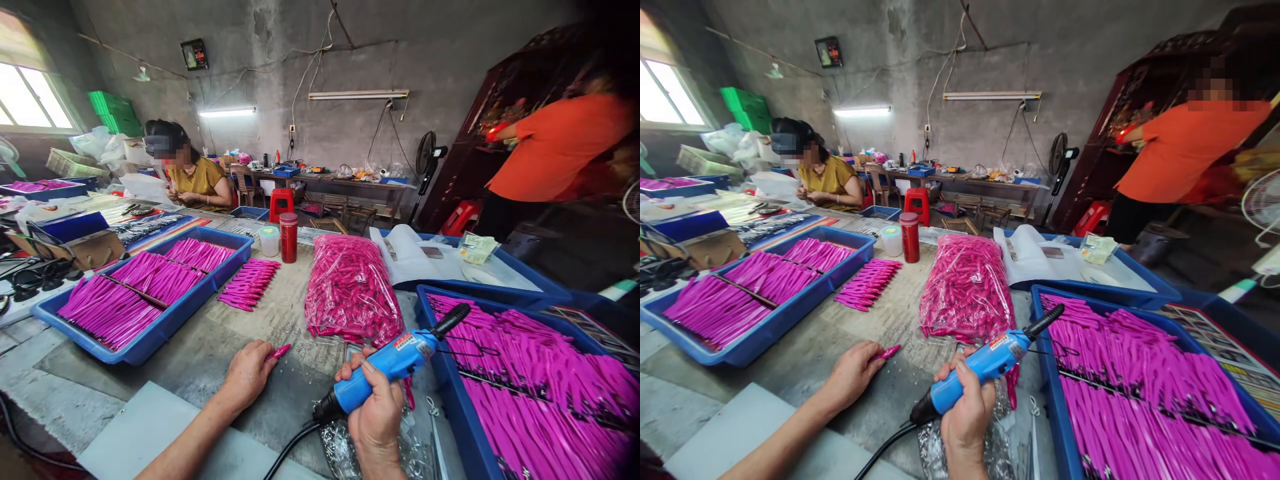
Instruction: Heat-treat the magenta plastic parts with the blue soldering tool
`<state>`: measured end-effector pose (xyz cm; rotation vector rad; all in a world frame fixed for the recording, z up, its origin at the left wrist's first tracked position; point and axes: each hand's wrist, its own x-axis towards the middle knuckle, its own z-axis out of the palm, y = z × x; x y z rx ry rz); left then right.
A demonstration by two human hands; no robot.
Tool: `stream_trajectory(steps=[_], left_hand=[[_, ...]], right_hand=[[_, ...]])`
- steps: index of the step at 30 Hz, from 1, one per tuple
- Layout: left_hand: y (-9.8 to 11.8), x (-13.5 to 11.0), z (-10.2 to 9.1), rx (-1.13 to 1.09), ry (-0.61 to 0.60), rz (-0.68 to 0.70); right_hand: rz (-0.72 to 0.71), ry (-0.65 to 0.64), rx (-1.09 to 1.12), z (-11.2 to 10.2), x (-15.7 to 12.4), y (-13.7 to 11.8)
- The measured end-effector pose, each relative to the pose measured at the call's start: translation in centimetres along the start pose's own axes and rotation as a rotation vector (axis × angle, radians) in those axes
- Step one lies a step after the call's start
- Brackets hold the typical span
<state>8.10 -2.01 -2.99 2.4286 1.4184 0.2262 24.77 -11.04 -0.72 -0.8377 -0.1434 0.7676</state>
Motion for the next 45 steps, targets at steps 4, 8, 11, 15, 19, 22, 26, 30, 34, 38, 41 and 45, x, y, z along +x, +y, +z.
stream_trajectory(steps=[4, 8, 11, 15, 19, 22, 26, 30, 34, 38, 41, 45], left_hand=[[0.14, -0.05, -0.1, 0.02, -0.015, -0.01], [0.26, 0.12, -0.36, 0.023, -0.036, -0.048], [0.3, 0.36, -0.43, 0.0, -0.047, -0.081], [0.37, 0.55, -0.35, -0.02, -0.05, -0.136], [0.45, 0.56, -0.44, -0.016, -0.043, -0.119], [0.45, 0.58, -0.44, -0.014, -0.045, -0.11], [0.41, 0.59, -0.25, -0.003, -0.027, -0.135], [0.23, 0.48, -0.16, -0.008, -0.038, -0.095], [-0.12, 0.36, -0.04, -0.013, -0.026, -0.063], [-0.42, 0.28, 0.11, -0.05, 0.0, -0.028], [-0.48, 0.2, 0.19, -0.07, 0.004, -0.036], [-0.24, 0.1, 0.17, -0.04, 0.003, -0.022]], right_hand=[[-0.003, 0.006, 0.0, -0.03, 0.03, 0.0], [-0.007, 0.003, 0.001, -0.03, 0.04, -0.02], [-0.004, 0.0, -0.005, -0.12, 0.05, 0.05], [-0.005, -0.002, -0.009, -0.25, 0.01, 0.09], [-0.002, 0.001, -0.003, -0.19, -0.05, -0.02], [0.005, 0.002, -0.002, -0.1, 0.0, -0.05], [0.016, 0.006, 0.008, -0.07, 0.07, 0.0], [0.02, 0.012, 0.007, -0.11, 0.04, 0.01], [0.018, 0.022, 0.009, -0.08, 0.08, 0.05], [0.009, 0.017, 0.019, 0.05, 0.15, 0.14], [0.014, 0.036, 0.025, 0.12, 0.12, 0.13], [0.012, 0.03, 0.028, 0.1, 0.07, 0.11]])
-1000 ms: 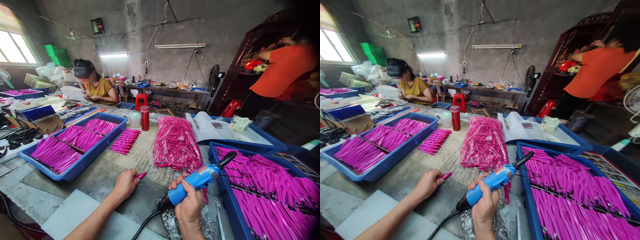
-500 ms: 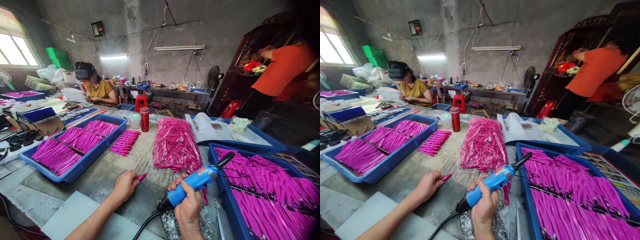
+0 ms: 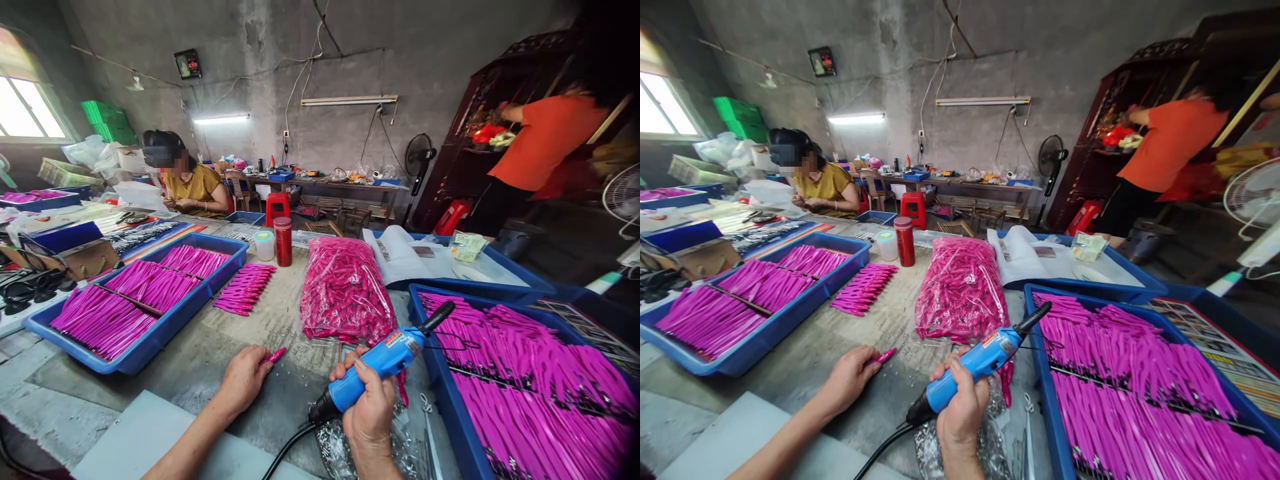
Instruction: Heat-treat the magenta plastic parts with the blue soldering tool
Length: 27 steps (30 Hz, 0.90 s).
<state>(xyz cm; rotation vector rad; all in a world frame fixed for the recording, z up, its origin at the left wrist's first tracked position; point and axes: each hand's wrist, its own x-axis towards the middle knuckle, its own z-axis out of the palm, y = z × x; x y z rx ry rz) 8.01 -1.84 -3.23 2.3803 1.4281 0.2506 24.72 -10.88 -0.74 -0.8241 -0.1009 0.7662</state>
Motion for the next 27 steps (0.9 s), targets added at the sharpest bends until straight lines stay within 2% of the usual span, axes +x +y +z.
stream_trajectory(steps=[7, 13, 20, 27], left_hand=[[0.74, 0.45, -0.81, 0.085, -0.078, -0.071], [0.76, 0.85, -0.67, 0.074, -0.077, -0.159], [0.81, 0.43, -0.73, 0.079, -0.076, -0.069], [0.58, 0.26, -0.27, 0.089, -0.052, -0.05]], right_hand=[[0.003, -0.003, -0.011, -0.03, 0.14, 0.11], [-0.005, -0.01, -0.021, 0.06, 0.1, 0.03], [0.004, 0.0, -0.026, -0.08, 0.09, 0.03], [0.0, -0.011, -0.016, -0.1, 0.04, 0.02]])
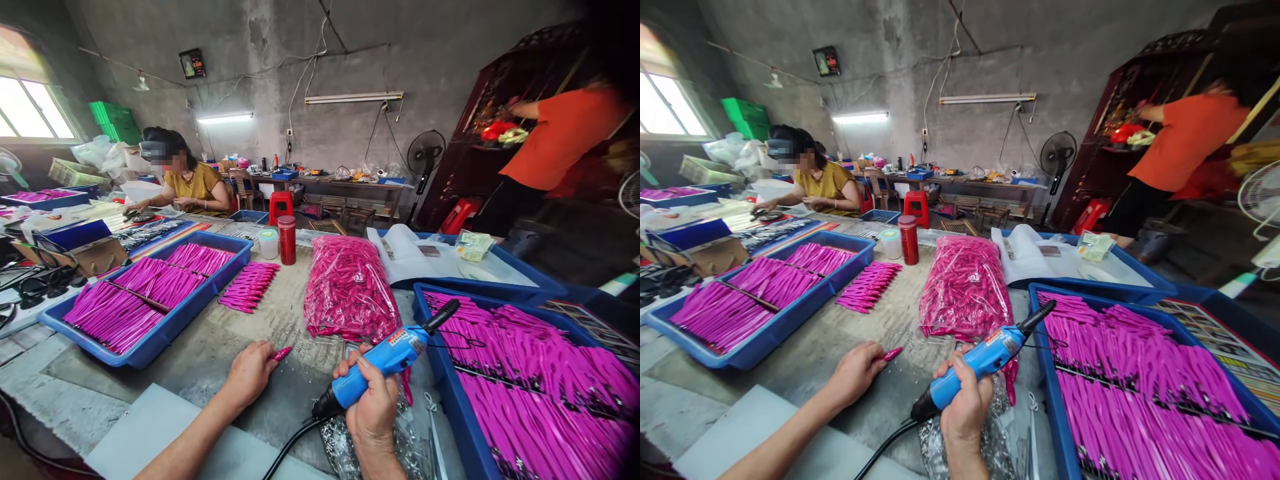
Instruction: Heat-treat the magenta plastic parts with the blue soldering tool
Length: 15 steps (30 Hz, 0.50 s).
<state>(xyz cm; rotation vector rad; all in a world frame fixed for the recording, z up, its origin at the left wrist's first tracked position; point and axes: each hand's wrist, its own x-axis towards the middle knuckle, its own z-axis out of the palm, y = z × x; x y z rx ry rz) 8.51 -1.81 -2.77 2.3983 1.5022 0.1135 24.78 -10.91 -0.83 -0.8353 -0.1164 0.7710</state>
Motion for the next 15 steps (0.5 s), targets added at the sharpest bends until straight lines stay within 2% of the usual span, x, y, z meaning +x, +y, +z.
stream_trajectory(steps=[10, 15], left_hand=[[-0.17, 0.01, -0.27, -0.071, 0.012, 0.001], [0.21, -0.2, -0.39, -0.037, 0.013, 0.003]], right_hand=[[0.003, -0.008, 0.013, -0.04, -0.05, -0.05], [0.008, -0.001, 0.007, 0.09, -0.08, -0.07]])
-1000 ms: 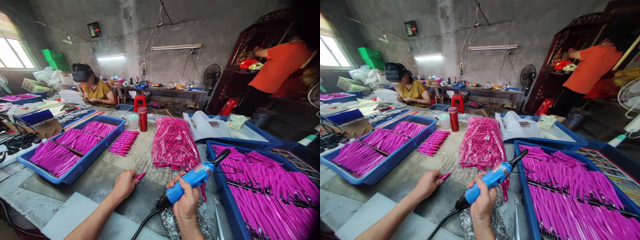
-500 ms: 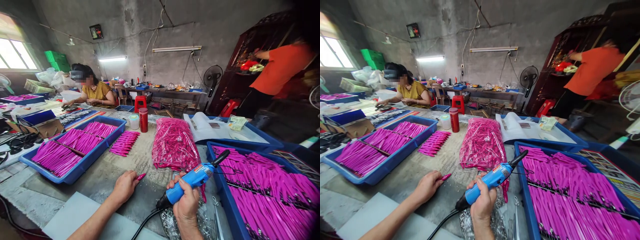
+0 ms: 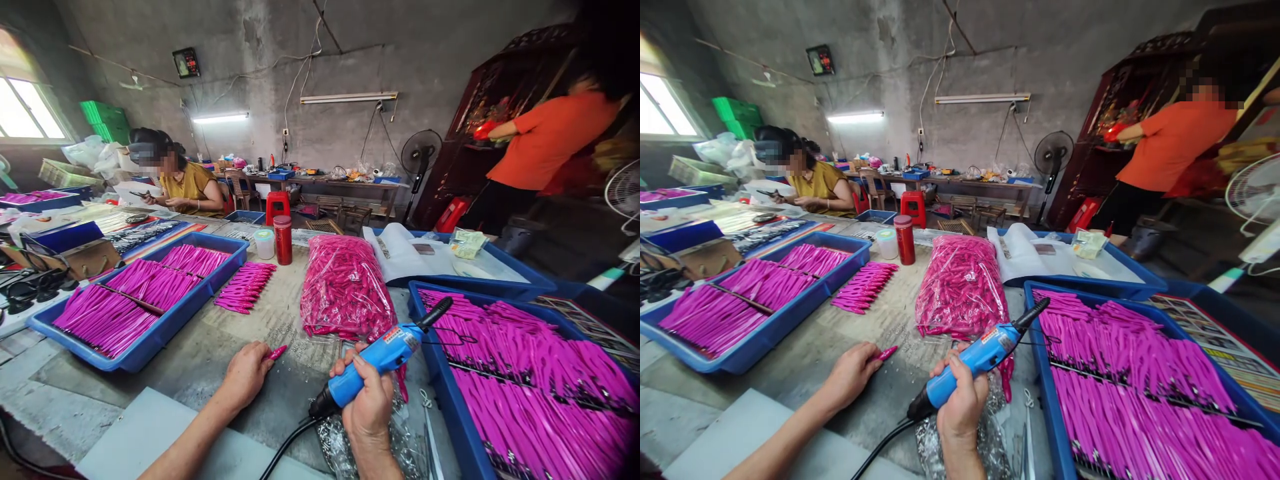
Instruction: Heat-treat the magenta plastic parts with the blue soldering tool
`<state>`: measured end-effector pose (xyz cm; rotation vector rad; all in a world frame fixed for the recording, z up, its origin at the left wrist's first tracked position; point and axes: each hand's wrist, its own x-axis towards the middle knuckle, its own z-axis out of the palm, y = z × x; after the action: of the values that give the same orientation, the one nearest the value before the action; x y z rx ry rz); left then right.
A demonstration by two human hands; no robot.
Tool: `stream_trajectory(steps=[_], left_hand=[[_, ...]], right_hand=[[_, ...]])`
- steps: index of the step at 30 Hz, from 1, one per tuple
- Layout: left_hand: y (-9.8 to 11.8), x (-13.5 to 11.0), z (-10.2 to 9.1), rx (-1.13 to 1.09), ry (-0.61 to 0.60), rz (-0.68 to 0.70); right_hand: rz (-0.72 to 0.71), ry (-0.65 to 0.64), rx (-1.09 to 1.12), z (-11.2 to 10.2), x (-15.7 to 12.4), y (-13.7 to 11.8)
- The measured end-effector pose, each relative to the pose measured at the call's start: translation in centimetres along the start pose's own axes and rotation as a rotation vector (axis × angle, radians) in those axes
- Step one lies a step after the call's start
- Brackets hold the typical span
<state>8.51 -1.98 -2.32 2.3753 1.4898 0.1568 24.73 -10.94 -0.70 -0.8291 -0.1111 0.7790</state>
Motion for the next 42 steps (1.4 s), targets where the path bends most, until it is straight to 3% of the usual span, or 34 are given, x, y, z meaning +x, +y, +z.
stream_trajectory(steps=[13, 27, 42], left_hand=[[0.17, 0.78, -0.21, 0.009, -0.049, -0.121], [0.54, 0.18, -0.34, 0.08, -0.056, -0.007], [0.07, 0.12, -0.38, 0.001, -0.032, 0.01]], right_hand=[[-0.013, -0.012, -0.02, -0.09, 0.09, 0.09], [-0.018, -0.01, -0.021, -0.2, 0.07, 0.11], [-0.001, -0.008, 0.008, -0.11, 0.17, 0.34]])
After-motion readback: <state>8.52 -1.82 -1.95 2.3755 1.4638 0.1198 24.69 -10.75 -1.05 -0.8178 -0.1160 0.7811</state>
